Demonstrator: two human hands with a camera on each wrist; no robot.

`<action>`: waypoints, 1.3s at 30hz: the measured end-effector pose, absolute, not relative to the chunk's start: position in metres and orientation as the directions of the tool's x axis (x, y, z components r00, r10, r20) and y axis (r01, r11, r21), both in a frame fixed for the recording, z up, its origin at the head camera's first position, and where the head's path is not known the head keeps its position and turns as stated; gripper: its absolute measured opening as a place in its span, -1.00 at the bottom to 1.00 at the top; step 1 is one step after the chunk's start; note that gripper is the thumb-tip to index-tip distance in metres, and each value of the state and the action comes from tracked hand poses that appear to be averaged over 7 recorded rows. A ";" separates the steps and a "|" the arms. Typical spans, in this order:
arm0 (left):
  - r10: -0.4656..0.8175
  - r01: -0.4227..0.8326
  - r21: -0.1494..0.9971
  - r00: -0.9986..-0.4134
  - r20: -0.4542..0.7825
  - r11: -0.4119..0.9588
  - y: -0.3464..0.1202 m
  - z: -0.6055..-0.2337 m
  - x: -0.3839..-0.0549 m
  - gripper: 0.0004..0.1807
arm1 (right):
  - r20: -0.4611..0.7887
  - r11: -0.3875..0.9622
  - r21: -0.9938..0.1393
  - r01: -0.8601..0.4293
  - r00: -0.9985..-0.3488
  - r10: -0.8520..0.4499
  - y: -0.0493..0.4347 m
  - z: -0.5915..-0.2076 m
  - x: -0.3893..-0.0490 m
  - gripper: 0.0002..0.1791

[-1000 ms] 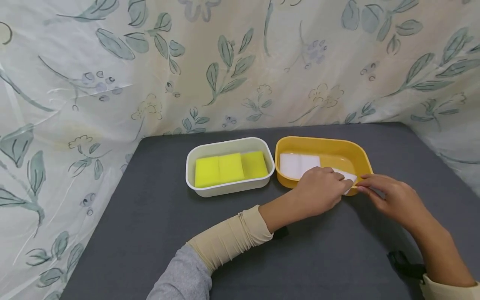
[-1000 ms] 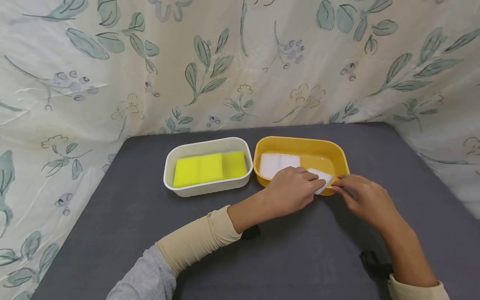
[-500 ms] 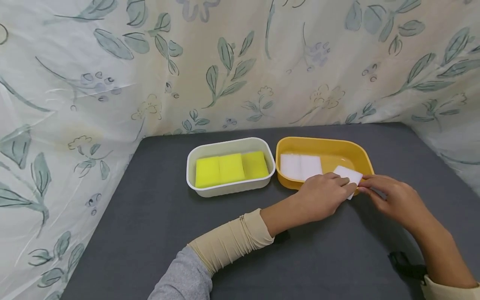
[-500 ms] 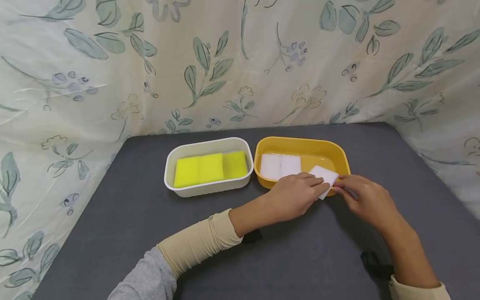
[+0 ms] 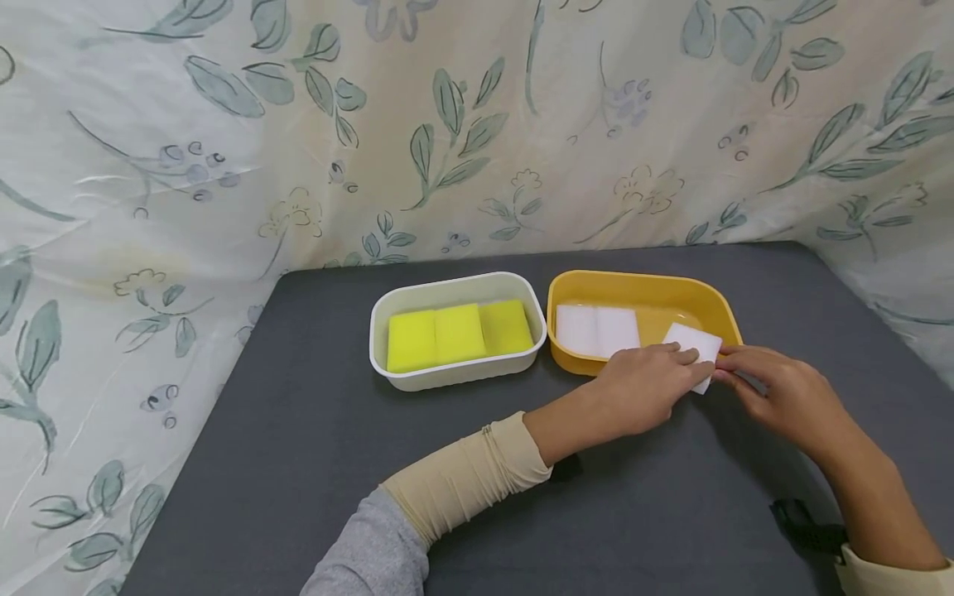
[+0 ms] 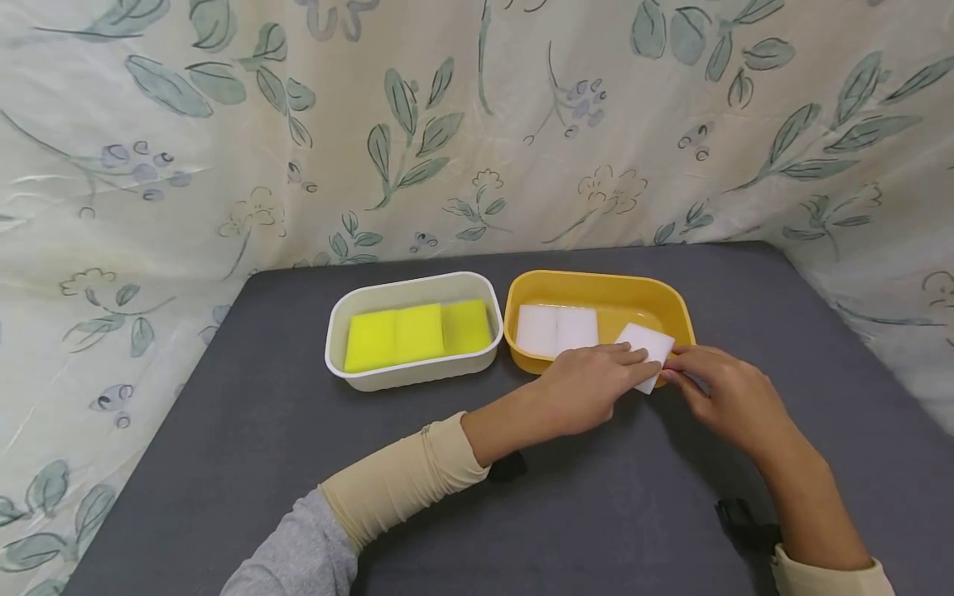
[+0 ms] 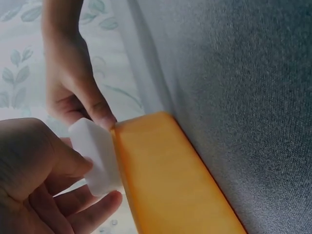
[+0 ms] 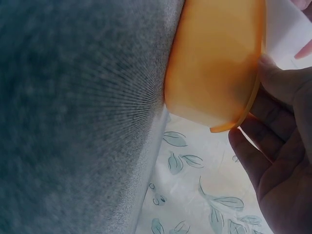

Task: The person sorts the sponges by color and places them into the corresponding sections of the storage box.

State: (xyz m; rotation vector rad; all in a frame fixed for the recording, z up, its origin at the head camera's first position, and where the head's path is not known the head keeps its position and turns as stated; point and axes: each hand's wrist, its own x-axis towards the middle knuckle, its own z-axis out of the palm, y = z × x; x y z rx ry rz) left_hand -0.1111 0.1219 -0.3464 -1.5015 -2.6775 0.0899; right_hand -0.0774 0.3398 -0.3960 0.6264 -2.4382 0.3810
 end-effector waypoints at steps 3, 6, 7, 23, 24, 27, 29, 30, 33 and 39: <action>0.840 0.839 -0.054 -0.542 0.025 0.542 0.126 -0.346 -0.115 -0.40 | 0.602 0.850 -0.128 -0.512 -0.721 -0.344 0.339 -0.396 -0.077 -0.63; 0.831 0.830 -0.036 -0.556 0.016 0.556 0.130 -0.346 -0.120 -0.37 | 0.597 0.852 -0.133 -0.507 -0.727 -0.339 0.339 -0.396 -0.077 -0.63; 0.829 0.828 -0.029 -0.559 0.014 0.560 0.132 -0.346 -0.121 -0.36 | 0.596 0.852 -0.135 -0.506 -0.728 -0.338 0.339 -0.396 -0.077 -0.63; 0.788 0.783 0.108 -0.615 -0.015 0.613 0.140 -0.358 -0.140 -0.40 | 0.593 0.843 -0.134 -0.521 -0.724 -0.353 0.337 -0.395 -0.078 -0.64; 0.788 0.783 0.109 -0.615 -0.017 0.613 0.141 -0.358 -0.140 -0.41 | 0.596 0.843 -0.132 -0.522 -0.721 -0.353 0.338 -0.395 -0.078 -0.64; 0.791 0.785 0.107 -0.612 -0.030 0.611 0.143 -0.358 -0.142 -0.42 | 0.598 0.843 -0.130 -0.521 -0.720 -0.353 0.338 -0.395 -0.079 -0.64; 0.794 0.787 0.110 -0.607 -0.038 0.607 0.145 -0.359 -0.144 -0.44 | 0.597 0.844 -0.130 -0.520 -0.721 -0.352 0.338 -0.395 -0.079 -0.64; 0.796 0.788 0.113 -0.604 -0.041 0.605 0.146 -0.359 -0.145 -0.46 | 0.596 0.843 -0.130 -0.522 -0.721 -0.354 0.338 -0.395 -0.079 -0.64; 0.806 0.797 0.124 -0.590 -0.052 0.592 0.148 -0.361 -0.148 -0.52 | 0.597 0.842 -0.127 -0.524 -0.719 -0.357 0.338 -0.395 -0.079 -0.65; 0.833 0.820 0.142 -0.545 -0.096 0.554 0.153 -0.364 -0.154 -0.70 | 0.598 0.847 -0.125 -0.517 -0.721 -0.352 0.338 -0.395 -0.078 -0.64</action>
